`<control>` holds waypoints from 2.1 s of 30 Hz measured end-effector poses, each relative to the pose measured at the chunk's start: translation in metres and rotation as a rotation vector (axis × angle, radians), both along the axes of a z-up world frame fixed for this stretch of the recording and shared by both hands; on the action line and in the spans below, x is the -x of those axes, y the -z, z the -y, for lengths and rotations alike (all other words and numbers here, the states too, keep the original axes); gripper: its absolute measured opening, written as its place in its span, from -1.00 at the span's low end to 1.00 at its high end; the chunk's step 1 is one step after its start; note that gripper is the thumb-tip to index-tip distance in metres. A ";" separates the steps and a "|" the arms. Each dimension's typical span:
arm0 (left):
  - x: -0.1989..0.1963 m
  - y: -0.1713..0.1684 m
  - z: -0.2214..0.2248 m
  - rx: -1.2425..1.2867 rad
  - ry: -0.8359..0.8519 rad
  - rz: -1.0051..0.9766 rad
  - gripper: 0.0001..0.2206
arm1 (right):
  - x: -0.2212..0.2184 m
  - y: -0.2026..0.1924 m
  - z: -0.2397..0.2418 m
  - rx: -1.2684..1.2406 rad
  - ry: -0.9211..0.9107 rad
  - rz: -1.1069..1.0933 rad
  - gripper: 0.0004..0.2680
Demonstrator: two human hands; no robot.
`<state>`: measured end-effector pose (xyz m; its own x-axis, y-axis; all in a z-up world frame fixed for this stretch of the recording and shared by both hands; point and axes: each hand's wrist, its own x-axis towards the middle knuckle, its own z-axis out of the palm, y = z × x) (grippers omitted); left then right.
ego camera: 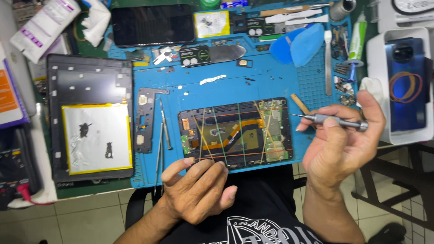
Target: The person uses a screwdriver to remove screws from a disassembled smartphone motherboard secured on a blue mat with rubber bands. They then use their fingers to lift and remove a small metal bracket from the board.
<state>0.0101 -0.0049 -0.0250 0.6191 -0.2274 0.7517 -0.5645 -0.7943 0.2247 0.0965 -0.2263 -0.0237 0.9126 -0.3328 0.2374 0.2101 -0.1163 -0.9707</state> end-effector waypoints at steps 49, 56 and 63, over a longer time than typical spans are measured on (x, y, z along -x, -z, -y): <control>0.018 -0.026 -0.041 0.015 -0.475 -0.375 -0.86 | 0.002 0.019 0.017 0.118 -0.089 0.072 -0.65; 0.019 -0.028 -0.046 -0.009 -0.500 -0.347 -0.87 | 0.002 0.013 0.011 0.120 -0.086 0.085 -0.66; 0.020 -0.027 -0.044 -0.011 -0.512 -0.360 -0.87 | 0.002 0.010 0.009 0.097 -0.093 0.076 -0.67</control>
